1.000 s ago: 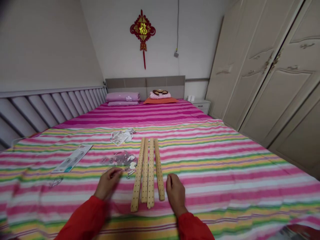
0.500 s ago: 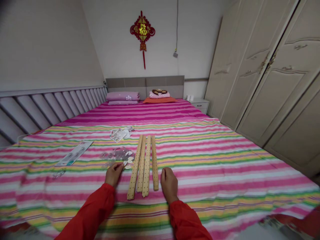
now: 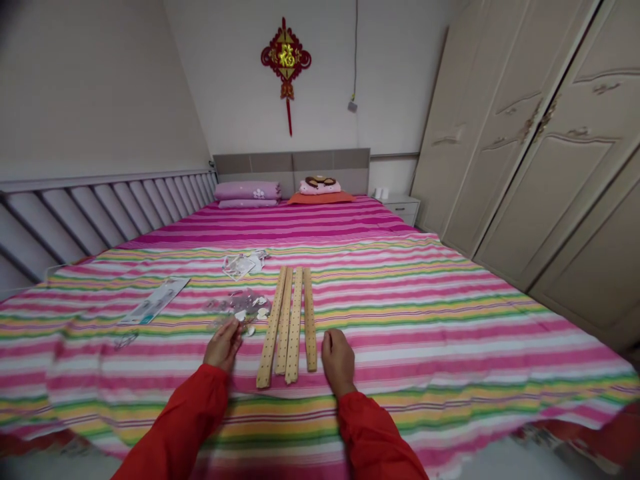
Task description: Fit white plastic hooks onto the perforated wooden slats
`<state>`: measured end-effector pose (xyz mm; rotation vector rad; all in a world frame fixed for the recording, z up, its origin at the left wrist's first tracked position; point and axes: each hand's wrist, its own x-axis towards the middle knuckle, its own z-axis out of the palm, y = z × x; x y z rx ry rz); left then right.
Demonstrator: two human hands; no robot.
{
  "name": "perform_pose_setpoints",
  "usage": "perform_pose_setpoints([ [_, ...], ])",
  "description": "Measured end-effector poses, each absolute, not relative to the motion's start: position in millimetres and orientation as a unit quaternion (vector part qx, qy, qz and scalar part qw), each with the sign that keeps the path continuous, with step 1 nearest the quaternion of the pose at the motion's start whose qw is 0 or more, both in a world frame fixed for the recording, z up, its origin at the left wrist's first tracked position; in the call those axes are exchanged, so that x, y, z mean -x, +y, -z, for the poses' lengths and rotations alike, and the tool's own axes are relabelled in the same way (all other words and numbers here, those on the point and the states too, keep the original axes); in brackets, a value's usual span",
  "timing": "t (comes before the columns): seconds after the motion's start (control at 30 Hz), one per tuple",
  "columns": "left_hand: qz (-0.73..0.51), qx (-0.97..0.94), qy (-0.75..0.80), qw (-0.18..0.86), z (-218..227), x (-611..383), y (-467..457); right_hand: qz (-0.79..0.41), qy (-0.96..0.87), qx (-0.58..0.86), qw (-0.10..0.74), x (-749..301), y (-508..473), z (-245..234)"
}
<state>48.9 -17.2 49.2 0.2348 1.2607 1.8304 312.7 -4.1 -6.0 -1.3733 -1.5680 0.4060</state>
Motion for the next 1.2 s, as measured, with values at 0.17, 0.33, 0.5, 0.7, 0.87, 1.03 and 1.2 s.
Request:
perform_pose_setpoints([
  [0.17,-0.731,-0.071,0.484,0.477,-49,-52,-25,-0.278,-0.568,0.555,0.541,-317,1,4],
  [0.33,-0.728,-0.068,0.454,0.51,-52,-53,-31,-0.353,-0.554,0.487,0.576,-287,-4,-26],
  [0.5,-0.719,-0.083,0.453,0.521,-51,-57,-35,-0.376,-0.662,0.38,0.525,-218,-9,-50],
  [0.7,-0.718,-0.077,0.445,0.53,-45,-57,-38,-0.314,-0.733,0.396,0.455,-161,-2,-43],
  [0.87,-0.717,-0.092,0.464,0.512,-41,-57,-38,-0.277,-0.744,0.446,0.413,-152,-2,-39],
  [1.03,-0.732,-0.079,0.485,0.472,-34,-55,-36,-0.264,-0.751,0.428,0.429,-154,-5,-39],
  [1.2,-0.761,-0.08,0.515,0.387,-32,-43,-32,-0.255,-0.725,0.441,0.463,-152,-2,-36],
])
